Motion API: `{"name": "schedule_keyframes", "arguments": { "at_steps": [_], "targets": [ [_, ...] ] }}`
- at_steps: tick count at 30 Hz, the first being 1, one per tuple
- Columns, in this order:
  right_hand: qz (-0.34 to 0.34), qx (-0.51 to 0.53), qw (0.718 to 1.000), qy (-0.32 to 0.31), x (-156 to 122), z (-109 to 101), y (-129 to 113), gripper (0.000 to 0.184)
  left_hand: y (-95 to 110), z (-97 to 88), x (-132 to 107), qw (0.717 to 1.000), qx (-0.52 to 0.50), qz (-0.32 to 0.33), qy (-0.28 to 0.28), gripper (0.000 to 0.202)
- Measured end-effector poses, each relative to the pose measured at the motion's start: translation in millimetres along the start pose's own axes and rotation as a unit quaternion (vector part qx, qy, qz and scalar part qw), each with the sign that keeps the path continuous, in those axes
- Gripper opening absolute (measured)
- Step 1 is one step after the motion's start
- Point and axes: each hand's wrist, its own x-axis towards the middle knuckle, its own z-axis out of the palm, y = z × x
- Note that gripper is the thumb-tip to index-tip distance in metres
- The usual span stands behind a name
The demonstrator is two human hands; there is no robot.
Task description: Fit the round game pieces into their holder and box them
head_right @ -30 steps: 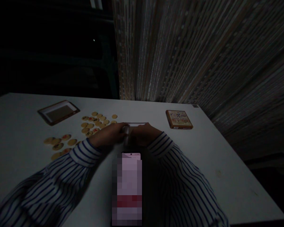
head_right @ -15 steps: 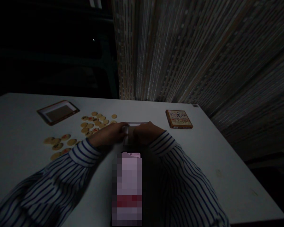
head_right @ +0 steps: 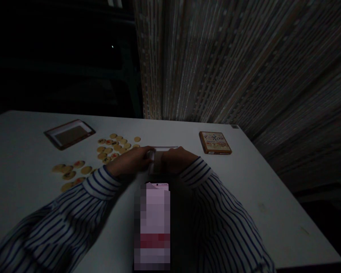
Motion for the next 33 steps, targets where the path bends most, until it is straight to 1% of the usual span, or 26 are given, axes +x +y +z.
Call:
{"name": "schedule_keyframes", "arguments": {
  "at_steps": [3, 5, 13, 19, 25, 29, 33],
  "targets": [
    [0.002, 0.000, 1.000, 0.020, -3, -3, 0, 0.026, 0, 0.0, 0, 1.000, 0.000, -0.001, 0.001, 0.041],
    [0.008, 0.008, 1.000, 0.023, -5, -5, 1, 0.026, 1, -0.3, 0, 1.000, -0.002, 0.001, -0.001, 0.041],
    [0.052, 0.008, 0.999, -0.006, -6, -7, 12, 0.023, 1, -1.2, -1, 1.000, -0.006, -0.003, -0.004, 0.041],
    [0.072, 0.023, 0.997, -0.032, -5, -7, 11, 0.025, 3, -2.6, -1, 1.000, -0.017, -0.008, -0.005, 0.042],
    [0.074, 0.026, 0.996, -0.032, -5, -5, 11, 0.024, 0, -0.4, 0, 1.000, -0.011, 0.000, 0.004, 0.041],
    [0.075, 0.035, 0.995, -0.048, -4, -4, 12, 0.023, -1, 0.6, 1, 1.000, -0.007, 0.006, 0.004, 0.042],
    [0.071, 0.029, 0.996, -0.037, -5, -7, 10, 0.024, 1, -0.5, -1, 1.000, -0.008, 0.003, 0.004, 0.042]
  ]
}}
